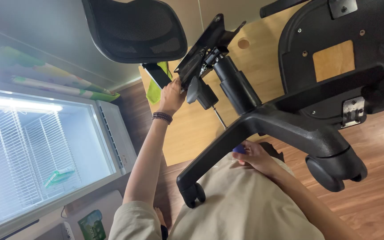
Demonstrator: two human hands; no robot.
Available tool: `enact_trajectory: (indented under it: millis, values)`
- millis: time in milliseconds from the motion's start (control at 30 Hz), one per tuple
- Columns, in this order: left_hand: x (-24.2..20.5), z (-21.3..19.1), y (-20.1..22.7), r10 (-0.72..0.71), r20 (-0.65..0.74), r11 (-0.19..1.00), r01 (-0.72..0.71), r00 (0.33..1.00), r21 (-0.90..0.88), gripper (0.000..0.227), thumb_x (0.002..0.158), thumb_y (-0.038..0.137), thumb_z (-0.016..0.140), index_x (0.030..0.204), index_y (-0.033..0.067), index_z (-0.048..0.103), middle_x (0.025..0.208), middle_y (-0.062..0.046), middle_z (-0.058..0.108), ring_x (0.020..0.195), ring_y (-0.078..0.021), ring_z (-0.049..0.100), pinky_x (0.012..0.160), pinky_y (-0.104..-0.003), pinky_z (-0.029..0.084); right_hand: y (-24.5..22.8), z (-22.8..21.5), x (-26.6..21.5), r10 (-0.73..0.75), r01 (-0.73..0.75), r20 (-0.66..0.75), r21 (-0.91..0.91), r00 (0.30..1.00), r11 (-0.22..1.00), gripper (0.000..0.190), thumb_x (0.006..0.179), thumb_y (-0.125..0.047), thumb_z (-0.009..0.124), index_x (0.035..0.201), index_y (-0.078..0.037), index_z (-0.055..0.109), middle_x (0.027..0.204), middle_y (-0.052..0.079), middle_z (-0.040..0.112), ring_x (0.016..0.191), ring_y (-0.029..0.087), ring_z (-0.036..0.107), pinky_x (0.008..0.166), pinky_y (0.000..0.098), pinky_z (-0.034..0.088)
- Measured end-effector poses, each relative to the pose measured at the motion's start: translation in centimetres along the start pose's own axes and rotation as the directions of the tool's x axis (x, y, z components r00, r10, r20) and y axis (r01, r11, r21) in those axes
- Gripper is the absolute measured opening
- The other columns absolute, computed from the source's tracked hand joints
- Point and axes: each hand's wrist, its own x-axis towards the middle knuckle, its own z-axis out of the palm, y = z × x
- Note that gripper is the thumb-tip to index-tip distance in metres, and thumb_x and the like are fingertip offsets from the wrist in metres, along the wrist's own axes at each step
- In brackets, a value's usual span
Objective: The person assembles an office chair on a wooden table. They use a screwdriver to drive screws into the seat mounting plate, pick up screws from the table, flip and reposition the seat and base, and align the seat plate with the gas lift mechanism while tightening fasteners by hand and with the screwdriver.
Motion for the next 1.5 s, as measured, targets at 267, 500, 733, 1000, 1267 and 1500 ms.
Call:
enact_trajectory:
  millis: [267, 500, 733, 1000, 1267, 1500]
  values:
    - [0.3, 0.7, -0.6, -0.037, 0.038, 0.998, 0.035, 0.999, 0.043, 0.031, 0.084, 0.013, 0.078, 0.104, -0.0006, 0.058, 0.097, -0.021, 0.071, 0.086, -0.0366, 0.072, 0.076, -0.044, 0.058, -1.2, 1.1, 1.1, 0.208, -0.213, 0.047, 0.128, 0.977, 0.969, 0.038, 0.084, -0.023, 0.072, 0.113, -0.014, 0.051, 0.080, 0.003, 0.067, 0.053, 0.009, 0.054, 0.050, 0.0244, 0.049]
    - [0.2, 0.2, -0.2, -0.018, 0.023, 1.000, 0.017, 1.000, 0.026, 0.033, 0.085, 0.014, 0.079, 0.105, -0.0006, 0.058, 0.097, -0.022, 0.071, 0.087, -0.0385, 0.071, 0.076, -0.046, 0.057, 0.3, -0.3, 0.0, 0.208, -0.253, 0.146, 0.493, 0.967, 0.832, 0.033, 0.101, -0.034, 0.051, 0.107, -0.002, 0.053, 0.086, 0.009, 0.058, 0.067, 0.013, 0.055, 0.068, 0.0273, 0.052]
    - [0.1, 0.1, -0.1, -0.043, 0.036, 0.999, 0.042, 0.998, 0.027, 0.032, 0.084, 0.014, 0.079, 0.104, -0.0004, 0.058, 0.097, -0.021, 0.071, 0.088, -0.0387, 0.071, 0.076, -0.046, 0.056, -2.0, 0.5, -0.7, 0.033, -0.036, 0.021, 0.134, 0.999, 0.990, 0.034, 0.094, -0.033, 0.057, 0.116, -0.007, 0.061, 0.089, 0.005, 0.064, 0.082, 0.009, 0.067, 0.079, 0.0247, 0.057]
    - [0.2, 0.5, -0.5, -0.013, 0.018, 1.000, 0.012, 1.000, 0.021, 0.032, 0.083, 0.011, 0.078, 0.105, -0.0006, 0.058, 0.097, -0.021, 0.071, 0.087, -0.0389, 0.071, 0.076, -0.046, 0.057, 4.0, -0.8, 3.7, 0.144, -0.168, 0.099, 0.295, 0.985, 0.941, 0.029, 0.086, -0.014, 0.081, 0.098, -0.005, 0.057, 0.075, 0.003, 0.055, 0.061, 0.008, 0.053, 0.058, 0.0254, 0.049]
    - [0.1, 0.3, -0.4, -0.002, 0.013, 1.000, 0.002, 1.000, 0.013, 0.033, 0.084, 0.012, 0.078, 0.105, -0.0020, 0.057, 0.095, -0.022, 0.070, 0.085, -0.0390, 0.071, 0.075, -0.045, 0.057, 4.9, -1.3, 3.8, 0.171, -0.193, 0.117, 0.221, 0.978, 0.956, 0.026, 0.098, -0.022, 0.070, 0.093, -0.002, 0.054, 0.066, 0.006, 0.045, 0.049, 0.009, 0.039, 0.044, 0.0253, 0.033]
    - [0.0, 1.0, -0.7, -0.020, -0.025, 1.000, 0.020, 0.999, -0.006, 0.029, 0.085, 0.011, 0.077, 0.104, -0.0015, 0.058, 0.095, -0.023, 0.071, 0.086, -0.0407, 0.070, 0.074, -0.048, 0.056, 1.0, 0.3, 0.9, 0.287, -0.272, 0.023, 0.400, 0.958, 0.875, 0.024, 0.101, -0.025, 0.056, 0.109, -0.003, 0.060, 0.082, 0.006, 0.057, 0.069, 0.011, 0.058, 0.070, 0.0263, 0.053]
